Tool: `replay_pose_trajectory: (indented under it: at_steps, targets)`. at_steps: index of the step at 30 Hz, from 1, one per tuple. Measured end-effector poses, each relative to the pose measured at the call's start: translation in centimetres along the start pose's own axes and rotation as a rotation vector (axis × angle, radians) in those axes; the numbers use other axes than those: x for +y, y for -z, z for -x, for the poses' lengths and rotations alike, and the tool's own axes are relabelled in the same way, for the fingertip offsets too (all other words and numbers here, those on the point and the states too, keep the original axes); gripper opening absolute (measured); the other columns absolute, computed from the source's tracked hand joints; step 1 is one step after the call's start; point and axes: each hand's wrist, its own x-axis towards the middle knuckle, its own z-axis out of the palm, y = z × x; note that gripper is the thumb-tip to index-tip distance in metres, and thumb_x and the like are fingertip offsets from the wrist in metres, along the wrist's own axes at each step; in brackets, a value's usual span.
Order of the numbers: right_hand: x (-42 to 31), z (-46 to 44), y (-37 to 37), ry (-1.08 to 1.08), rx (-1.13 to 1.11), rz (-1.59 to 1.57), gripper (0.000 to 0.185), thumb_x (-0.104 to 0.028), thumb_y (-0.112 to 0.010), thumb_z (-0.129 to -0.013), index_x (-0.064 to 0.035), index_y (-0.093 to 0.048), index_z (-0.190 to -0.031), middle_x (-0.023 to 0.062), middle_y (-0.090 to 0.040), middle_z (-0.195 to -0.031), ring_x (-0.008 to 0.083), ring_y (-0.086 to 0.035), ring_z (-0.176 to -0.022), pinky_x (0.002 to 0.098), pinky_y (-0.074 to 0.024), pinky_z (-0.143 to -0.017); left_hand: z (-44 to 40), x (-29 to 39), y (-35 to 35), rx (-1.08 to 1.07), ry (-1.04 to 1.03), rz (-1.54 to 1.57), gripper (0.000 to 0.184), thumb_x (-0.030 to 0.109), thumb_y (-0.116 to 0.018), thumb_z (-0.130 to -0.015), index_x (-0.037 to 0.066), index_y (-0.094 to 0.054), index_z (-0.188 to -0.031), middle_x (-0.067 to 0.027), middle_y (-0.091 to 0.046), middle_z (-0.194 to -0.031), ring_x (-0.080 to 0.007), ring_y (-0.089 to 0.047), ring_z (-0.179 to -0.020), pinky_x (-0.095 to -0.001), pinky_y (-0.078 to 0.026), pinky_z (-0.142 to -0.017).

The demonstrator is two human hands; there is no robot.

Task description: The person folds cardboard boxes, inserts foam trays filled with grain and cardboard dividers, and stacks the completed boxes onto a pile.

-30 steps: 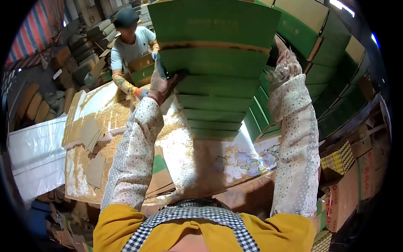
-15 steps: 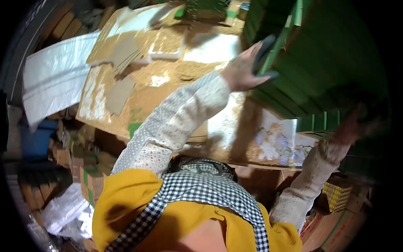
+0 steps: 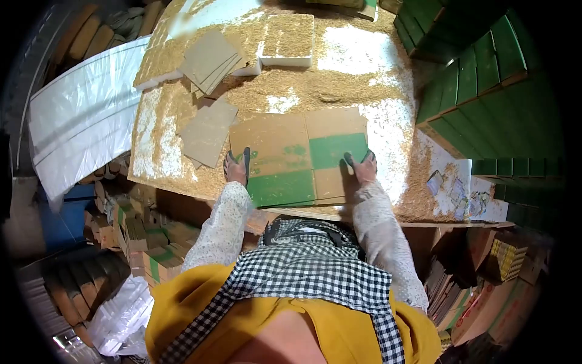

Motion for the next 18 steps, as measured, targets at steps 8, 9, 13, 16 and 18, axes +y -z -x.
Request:
replay_pose_trajectory:
  at_steps: [8,9,13,16,18]
  targets:
    - [-11.8,6.1,13.4,0.316,0.251,-0.967,0.057,-0.032,-0.051,-0.095,-0.0013,-0.034,-0.139,0.0154,-0.042,-0.136,0.0231,-0.041,-0.125,0.0353,-0.0287,-0.108,2.4,8.2,13.0,-0.164,-0.622,1.249,0.052,0.037,-0.05,-0.095,-0.001,-0.043,-0.13,-0.0113,-0.053,-0.121,-0.0195,-0.053,-0.107,-0.0349,-0.043,-0.095]
    - [-14.7,6.9,14.8,0.441,0.265,-0.748,0.054,-0.031,-0.055,-0.092,-0.0012,-0.038,-0.135,0.015,-0.048,-0.128,0.0223,-0.046,-0.116,0.0339,-0.0332,-0.103,3.5,10.2,15.3,-0.143,-0.738,1.095,0.057,0.042,-0.046,-0.095,0.0,-0.042,-0.132,-0.0122,-0.054,-0.119,-0.0197,-0.054,-0.105,-0.0337,-0.044,-0.094]
    - [-19.7,6.5,13.4,0.135,0.574,-0.622,0.038,-0.026,-0.071,-0.08,-0.0023,-0.054,-0.104,0.0067,-0.055,-0.093,0.0161,-0.053,-0.085,0.0283,-0.044,-0.078,2.3,13.7,14.9,-0.079,-0.446,1.099,0.025,0.002,-0.069,-0.078,0.0,-0.061,-0.101,-0.0047,-0.061,-0.092,-0.0144,-0.058,-0.085,-0.0242,-0.048,-0.077]
    - [-20.2,12.4,13.3,0.439,0.399,-0.796,0.033,-0.018,-0.067,-0.08,-0.001,-0.053,-0.104,0.0068,-0.052,-0.095,0.0169,-0.051,-0.087,0.0289,-0.0422,-0.08,-0.5,13.4,15.1,-0.051,-0.379,1.294,0.017,0.0,-0.066,-0.08,0.001,-0.062,-0.096,-0.0028,-0.061,-0.083,-0.0146,-0.059,-0.077,-0.0248,-0.049,-0.073]
    - [-19.5,14.9,13.0,0.547,0.296,-0.797,0.035,-0.014,-0.061,-0.08,-0.0008,-0.052,-0.111,0.0088,-0.05,-0.101,0.0191,-0.049,-0.095,0.0318,-0.0401,-0.087,0.0,12.8,15.3,-0.13,-0.393,1.338,0.017,0.002,-0.063,-0.082,0.0,-0.064,-0.099,-0.0061,-0.064,-0.091,-0.0155,-0.06,-0.083,-0.0251,-0.049,-0.077]
